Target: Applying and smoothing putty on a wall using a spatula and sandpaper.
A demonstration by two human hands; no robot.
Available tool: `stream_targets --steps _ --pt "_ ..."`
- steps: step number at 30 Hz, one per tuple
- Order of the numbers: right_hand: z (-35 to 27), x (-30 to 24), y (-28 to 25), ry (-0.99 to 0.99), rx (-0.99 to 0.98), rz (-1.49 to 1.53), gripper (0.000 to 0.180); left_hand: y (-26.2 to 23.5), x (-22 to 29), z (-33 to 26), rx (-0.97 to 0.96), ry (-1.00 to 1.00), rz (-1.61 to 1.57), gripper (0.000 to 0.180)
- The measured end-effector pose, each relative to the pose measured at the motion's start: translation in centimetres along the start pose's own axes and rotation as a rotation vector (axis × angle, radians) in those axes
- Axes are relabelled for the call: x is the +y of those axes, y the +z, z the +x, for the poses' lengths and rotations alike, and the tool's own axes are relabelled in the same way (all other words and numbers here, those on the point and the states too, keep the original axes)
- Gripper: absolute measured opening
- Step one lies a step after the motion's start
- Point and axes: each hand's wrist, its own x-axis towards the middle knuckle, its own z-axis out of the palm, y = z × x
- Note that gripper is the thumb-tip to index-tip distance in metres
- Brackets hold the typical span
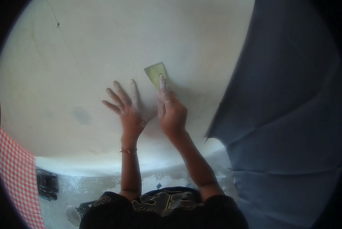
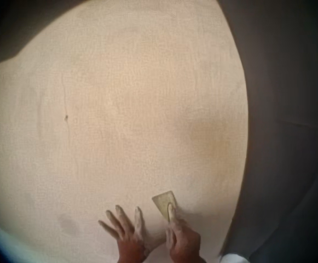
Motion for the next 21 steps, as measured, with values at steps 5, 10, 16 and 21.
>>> stream_targets --steps 5,10,16,21 --pt "-5.7 0.3 0.8 0.088 -0.069 -0.022 0.052 0.4 0.1 -0.1 0.042 0.008 -0.013 0.12" --pt "-2.4 -0.3 1.1 0.076 -0.034 0.015 0.052 -0.1 0.2 0.4 0.02 0.004 -0.066 0.108" --pt "-2.6 -0.5 1.2 -0.026 0.0 0.136 0.052 0.0 0.3 0.7 0.063 0.027 -0.072 0.104" --pt "-3.1 -1.4 -0.9 0.184 -0.226 0.125 0.051 0.3 0.4 -0.1 0.057 0.015 -0.044 0.113"
